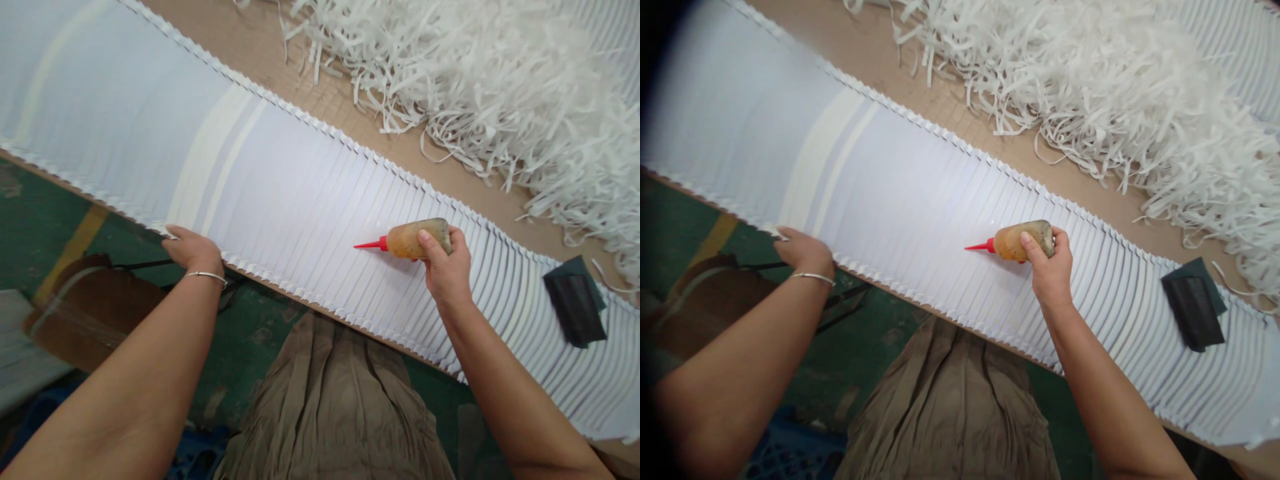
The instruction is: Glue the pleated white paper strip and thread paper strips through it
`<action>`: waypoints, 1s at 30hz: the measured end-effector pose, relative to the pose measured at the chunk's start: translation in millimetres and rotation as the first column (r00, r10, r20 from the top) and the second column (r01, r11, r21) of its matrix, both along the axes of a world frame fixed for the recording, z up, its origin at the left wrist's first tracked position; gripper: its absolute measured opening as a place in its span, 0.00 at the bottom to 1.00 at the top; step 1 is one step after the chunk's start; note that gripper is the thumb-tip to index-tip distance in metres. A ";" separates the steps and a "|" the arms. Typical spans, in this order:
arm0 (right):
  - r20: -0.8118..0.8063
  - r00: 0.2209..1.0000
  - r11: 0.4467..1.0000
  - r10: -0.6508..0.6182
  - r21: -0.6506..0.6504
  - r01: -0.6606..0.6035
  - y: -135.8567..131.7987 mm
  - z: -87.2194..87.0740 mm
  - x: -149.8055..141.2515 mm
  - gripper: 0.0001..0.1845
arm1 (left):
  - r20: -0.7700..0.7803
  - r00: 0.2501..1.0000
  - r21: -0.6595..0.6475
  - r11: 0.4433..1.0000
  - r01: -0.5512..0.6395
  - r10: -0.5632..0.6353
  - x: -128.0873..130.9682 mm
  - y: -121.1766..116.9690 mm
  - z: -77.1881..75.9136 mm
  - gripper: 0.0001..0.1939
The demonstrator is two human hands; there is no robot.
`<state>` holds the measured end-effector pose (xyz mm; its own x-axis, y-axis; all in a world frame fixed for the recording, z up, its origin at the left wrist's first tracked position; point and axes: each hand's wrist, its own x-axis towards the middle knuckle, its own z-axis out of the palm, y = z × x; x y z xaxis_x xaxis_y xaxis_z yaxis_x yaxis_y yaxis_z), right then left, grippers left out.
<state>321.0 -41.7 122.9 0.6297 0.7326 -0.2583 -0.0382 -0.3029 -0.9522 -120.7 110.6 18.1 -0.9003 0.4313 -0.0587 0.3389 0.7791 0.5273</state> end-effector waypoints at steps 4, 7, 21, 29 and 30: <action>0.133 0.990 0.997 0.043 -0.068 -0.034 -33.7 -8.0 -16.8 0.33 | 0.018 1.000 0.002 1.000 0.003 -0.003 3.2 -0.2 3.4 0.19; 0.202 0.975 0.987 0.090 -0.148 -0.060 -55.0 -4.8 -32.4 0.34 | 0.026 1.000 0.004 1.000 0.017 -0.017 5.3 -1.2 5.2 0.20; 0.602 0.764 0.895 0.232 0.175 -0.411 -68.8 27.1 -43.7 0.40 | 0.029 1.000 0.012 1.000 0.005 -0.005 0.8 -3.5 0.7 0.20; 0.104 0.989 0.955 -0.109 0.288 0.075 54.7 18.2 35.6 0.24 | 0.015 1.000 -0.028 1.000 0.010 -0.010 -1.7 -4.4 2.5 0.18; 0.027 0.995 0.959 -0.099 0.269 0.088 69.9 15.3 41.6 0.24 | 0.012 1.000 -0.027 1.000 0.009 -0.009 -2.7 -4.5 1.5 0.18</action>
